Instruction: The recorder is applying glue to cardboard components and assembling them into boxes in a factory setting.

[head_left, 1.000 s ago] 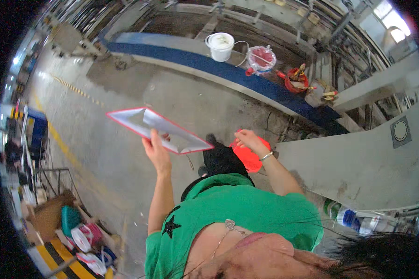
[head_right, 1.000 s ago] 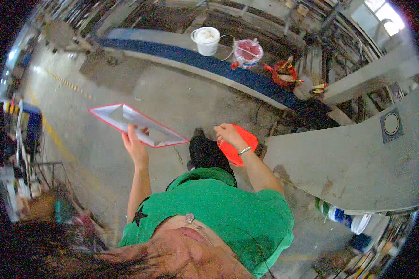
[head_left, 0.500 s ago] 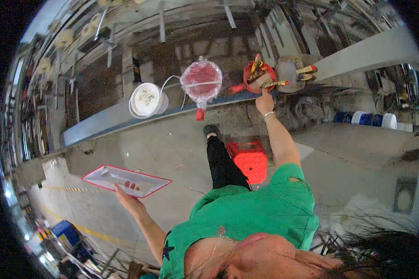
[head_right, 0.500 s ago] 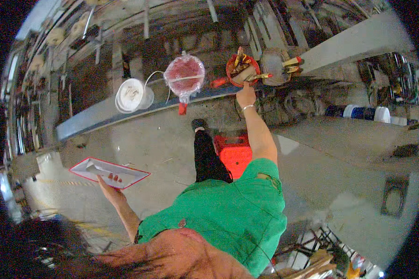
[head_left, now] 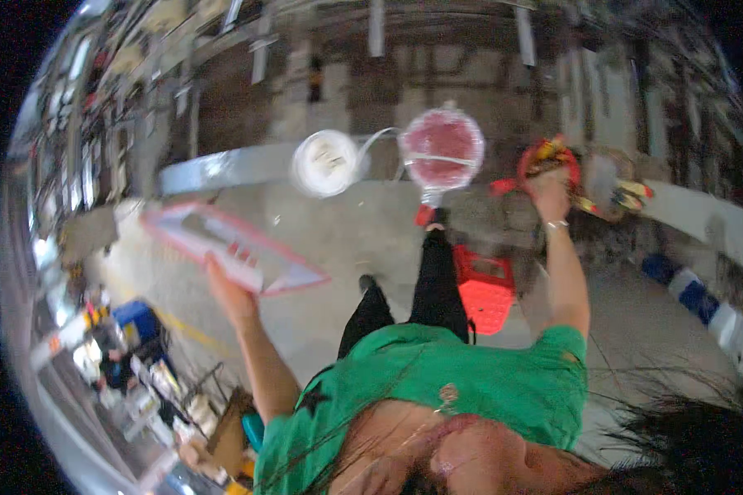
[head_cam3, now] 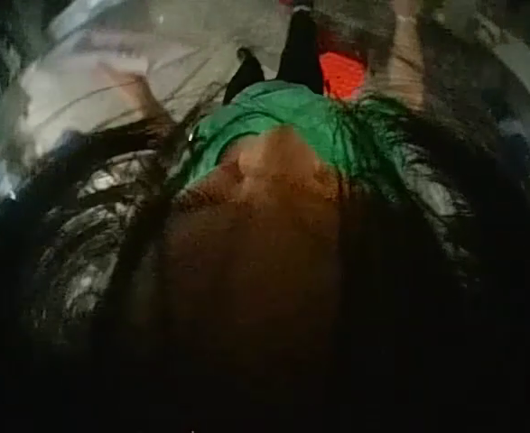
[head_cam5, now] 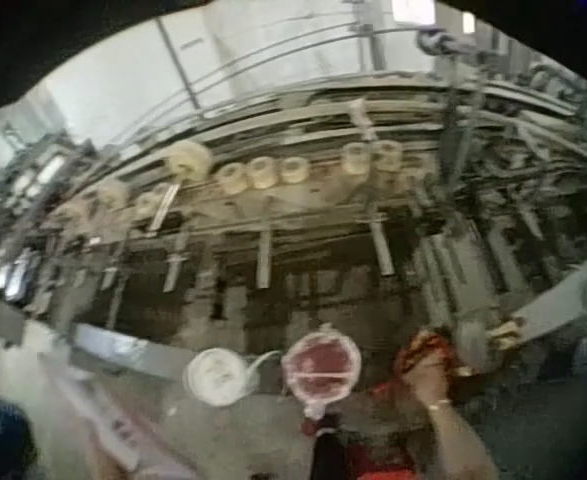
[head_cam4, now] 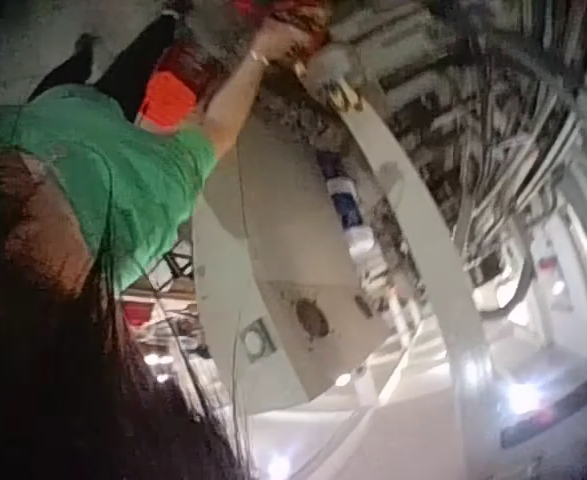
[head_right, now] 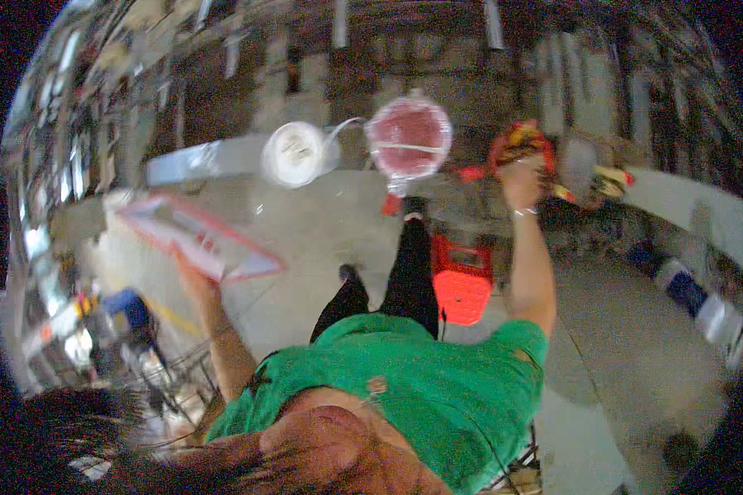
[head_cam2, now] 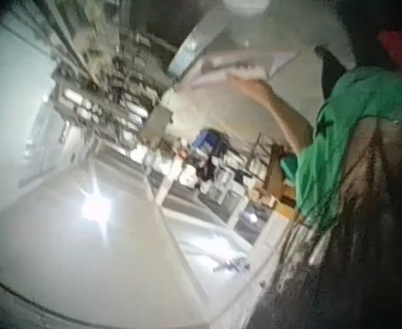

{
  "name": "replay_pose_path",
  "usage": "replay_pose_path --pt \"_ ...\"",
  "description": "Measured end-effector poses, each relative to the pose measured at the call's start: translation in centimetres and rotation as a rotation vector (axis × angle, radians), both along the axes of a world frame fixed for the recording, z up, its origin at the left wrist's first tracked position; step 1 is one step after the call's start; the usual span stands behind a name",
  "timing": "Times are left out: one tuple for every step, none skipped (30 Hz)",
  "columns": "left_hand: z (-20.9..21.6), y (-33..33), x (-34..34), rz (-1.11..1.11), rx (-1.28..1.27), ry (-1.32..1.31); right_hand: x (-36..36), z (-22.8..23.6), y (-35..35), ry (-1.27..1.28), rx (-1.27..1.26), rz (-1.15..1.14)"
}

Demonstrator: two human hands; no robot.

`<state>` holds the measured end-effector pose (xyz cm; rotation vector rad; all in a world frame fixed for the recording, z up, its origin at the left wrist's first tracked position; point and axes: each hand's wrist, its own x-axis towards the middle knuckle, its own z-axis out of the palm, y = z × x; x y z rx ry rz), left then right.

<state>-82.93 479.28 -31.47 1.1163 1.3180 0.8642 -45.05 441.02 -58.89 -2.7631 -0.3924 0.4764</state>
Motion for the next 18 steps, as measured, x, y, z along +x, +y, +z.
replay_pose_path --pt "0.4 -0.1 0.8 -0.029 0.045 -0.056 -0.6 5.1 0.8 0.109 -0.089 -0.007" --pt "0.7 0.2 3.6 -0.104 0.052 -0.097 0.0 -4.1 -7.5 -0.199 -0.121 0.278" --pt "1.3 0.2 4.5 -0.124 0.091 -0.108 -0.4 -4.3 -7.7 0.125 -0.261 0.332" --pt "1.9 0.2 5.4 -0.161 0.164 -0.127 -1.0 -4.3 -7.9 0.157 -0.702 0.607" --pt "2.5 0.1 5.6 -0.192 0.235 -0.145 -2.9 -4.1 -9.6 -0.214 -0.535 0.720" --pt "3.2 0.1 6.0 -0.214 0.237 -0.221 -4.0 -3.7 -10.7 -0.583 -0.355 0.793" --pt "3.8 -0.1 6.3 -0.249 0.233 -0.300 -4.3 -3.0 -9.6 -0.603 -0.344 0.799" --pt "3.9 -0.4 6.4 -0.238 0.250 -0.317 -4.5 -1.9 -8.5 -0.469 -0.254 0.611" --pt "4.1 -0.2 6.5 -0.318 0.267 -0.435 -5.0 0.2 -6.9 -0.332 -0.164 0.417" --pt "4.2 0.0 6.6 -0.403 0.281 -0.555 -5.8 2.5 -5.5 -0.195 -0.075 0.222" --pt "4.2 0.2 6.6 -0.415 0.281 -0.583 -7.2 5.0 -4.6 -0.060 0.012 0.017" --pt "4.1 0.1 6.2 -0.442 0.271 -0.639 -9.0 7.3 -4.2 0.076 0.101 -0.188" --pt "4.2 -0.3 5.8 -0.473 0.258 -0.697 -10.7 9.3 -3.7 0.051 0.097 -0.209" --pt "4.1 -0.7 5.6 -0.497 0.246 -0.729 -12.3 11.0 -2.8 0.105 0.279 -0.276" --pt "4.1 -1.3 5.1 -0.527 0.253 -0.729 -14.3 13.0 -1.6 0.159 0.466 -0.334" --pt "3.9 -1.6 4.5 -0.556 0.260 -0.724 -17.5 17.6 1.3 0.240 0.655 -0.244" --pt "3.6 -1.6 3.6 -0.565 0.259 -0.720 -21.5 23.1 4.7 0.320 0.843 -0.142" --pt "3.3 -1.6 3.1 -0.597 0.247 -0.749 -24.8 26.6 6.9 0.456 0.888 -0.021"
